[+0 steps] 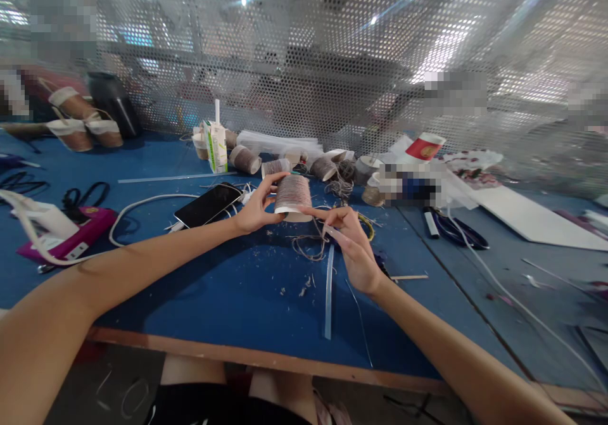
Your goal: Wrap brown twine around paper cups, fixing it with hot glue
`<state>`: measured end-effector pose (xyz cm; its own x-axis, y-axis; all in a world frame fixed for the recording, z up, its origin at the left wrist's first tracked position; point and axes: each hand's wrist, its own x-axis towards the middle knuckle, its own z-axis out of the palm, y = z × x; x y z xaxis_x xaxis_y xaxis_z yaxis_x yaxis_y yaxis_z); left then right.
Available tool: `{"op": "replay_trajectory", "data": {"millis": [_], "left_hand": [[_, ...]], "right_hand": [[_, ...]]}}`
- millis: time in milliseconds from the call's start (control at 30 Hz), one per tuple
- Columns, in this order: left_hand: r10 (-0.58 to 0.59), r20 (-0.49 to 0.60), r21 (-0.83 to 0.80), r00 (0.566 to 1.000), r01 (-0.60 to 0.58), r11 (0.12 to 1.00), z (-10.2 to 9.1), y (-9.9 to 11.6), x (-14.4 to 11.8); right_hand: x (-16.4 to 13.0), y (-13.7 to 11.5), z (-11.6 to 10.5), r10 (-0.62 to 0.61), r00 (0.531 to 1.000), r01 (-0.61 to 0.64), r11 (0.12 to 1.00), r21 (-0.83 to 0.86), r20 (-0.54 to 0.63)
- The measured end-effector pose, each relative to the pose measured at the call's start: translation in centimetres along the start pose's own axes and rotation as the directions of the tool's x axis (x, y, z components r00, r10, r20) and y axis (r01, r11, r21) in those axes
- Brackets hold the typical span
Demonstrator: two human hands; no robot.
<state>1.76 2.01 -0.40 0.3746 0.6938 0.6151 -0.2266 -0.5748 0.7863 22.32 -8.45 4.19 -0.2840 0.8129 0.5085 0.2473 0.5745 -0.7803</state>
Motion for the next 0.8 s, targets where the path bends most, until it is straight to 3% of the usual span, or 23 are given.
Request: {"op": "replay_trajectory", "data": {"millis": [167, 367, 467, 567, 667, 733, 800], "left_hand": [[0.025, -0.017, -0.041, 1.000, -0.025, 0.999, 0.1, 0.0, 0.0], [0.053, -0.044, -0.107, 0.998, -0.057, 0.993, 0.1, -0.2, 0.0], [0.067, -0.044, -0.129, 0.997, -0.072, 0.989, 0.0, -0.5, 0.0], [0.070, -0.039, -0.123, 0.997, -0.074, 0.990, -0.1, -0.7, 0.0], [0.068, -0.028, -0.069, 0.997, -0.070, 0.995, -0.1, -0.7, 0.0], [0.081, -0.042, 0.032, 0.996, -0.079, 0.996, 0.0, -0.5, -0.1], [0.106, -0.066, 0.157, 0.992, -0.094, 0.983, 0.1, -0.3, -0.2]], "right_hand": [[0.6, 0.1, 0.2, 0.022, 0.998, -0.009, 0.968, 0.249, -0.050], [1.1, 0.3, -0.2, 0.036, 0.957, 0.048, 0.958, 0.282, -0.286], [1.4, 0.9, -0.6, 0.062, 0.916, 0.056, 0.959, 0.279, -0.396], [1.8, 1.6, -1.1, 0.085, 0.836, 0.041, 0.975, 0.217, -0.542], [1.9, 1.8, -1.3, 0.019, 0.772, 0.082, 0.988, 0.129, -0.635], [1.6, 1.4, -1.2, -0.081, 0.812, 0.141, 0.988, 0.060, -0.578], [1.0, 0.9, -1.0, -0.200, 0.890, 0.188, 0.980, -0.070, -0.410]]}}
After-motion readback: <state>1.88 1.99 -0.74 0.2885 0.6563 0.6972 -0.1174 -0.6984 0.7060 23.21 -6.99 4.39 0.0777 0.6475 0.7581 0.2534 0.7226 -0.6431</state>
